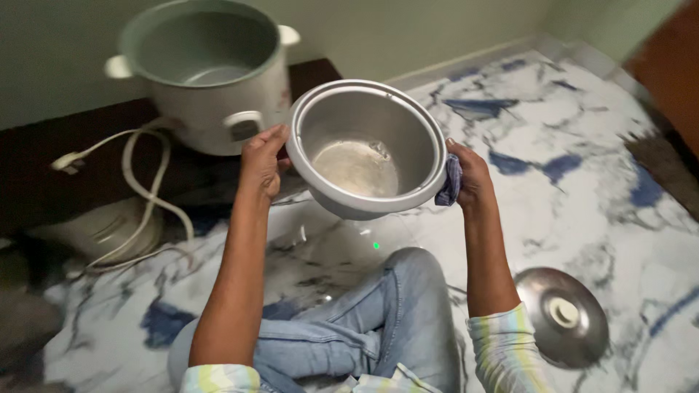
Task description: The person sits on the floor and wipes the metal lid, inner pot, and body of a rice cooker with a blue cloth. They reattach the lid, place the cooker on a low shelf, arrange the power cord, and switch on the wall socket.
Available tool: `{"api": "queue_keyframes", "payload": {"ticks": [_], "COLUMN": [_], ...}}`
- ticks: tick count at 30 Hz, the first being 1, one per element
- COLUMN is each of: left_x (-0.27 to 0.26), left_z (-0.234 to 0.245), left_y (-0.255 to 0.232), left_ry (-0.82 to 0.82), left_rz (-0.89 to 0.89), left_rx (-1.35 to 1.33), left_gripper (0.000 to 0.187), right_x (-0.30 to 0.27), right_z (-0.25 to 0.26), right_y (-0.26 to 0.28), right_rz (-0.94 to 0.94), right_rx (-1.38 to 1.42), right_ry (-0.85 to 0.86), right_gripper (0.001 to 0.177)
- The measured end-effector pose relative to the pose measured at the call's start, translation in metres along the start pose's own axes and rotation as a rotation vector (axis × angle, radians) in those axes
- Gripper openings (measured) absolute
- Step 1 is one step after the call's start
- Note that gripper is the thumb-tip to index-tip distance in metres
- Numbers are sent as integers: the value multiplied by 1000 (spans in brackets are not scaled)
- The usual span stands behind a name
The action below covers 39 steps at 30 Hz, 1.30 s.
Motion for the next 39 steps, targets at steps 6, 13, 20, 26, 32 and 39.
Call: {"api": "queue_keyframes", "payload": {"ticks": [6, 13, 20, 26, 32, 39], "left_x": [-26, -44, -67, -56, -9, 59], "left_z": [59, 68, 22, -1, 3, 67], "left_y": [-44, -71, -99, -147, -225, -281], "left_ry": [-92, -31, 124, 167, 59, -181], "left_rz": [8, -16, -29, -140, -233, -348], "left_rx": [-96, -171, -241, -262, -257, -294], "left_gripper": [34, 32, 29, 35, 39, 40], "right_x": [19, 28, -1, 12, 83, 177], "right_z": [-76, -108, -113, -135, -206, -306], "right_y": [-26, -23, 42, 92, 121, 98], "right_rz": [-84, -112, -34, 4, 43, 16], "right_rx": [146, 250, 182, 235, 226, 31], "right_ry": [185, 331, 319, 400, 537, 513], "right_gripper": [23, 18, 22, 20, 20, 24]}}
Point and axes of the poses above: each hand's wrist, its own x-axis towards the middle knuckle, its own z-axis out of the back of the hand, y = z × x, the point moved 8 cm from there along x, towards the middle knuckle, and after that the axes turned 5 degrees about -x, right-handed, at the moved point
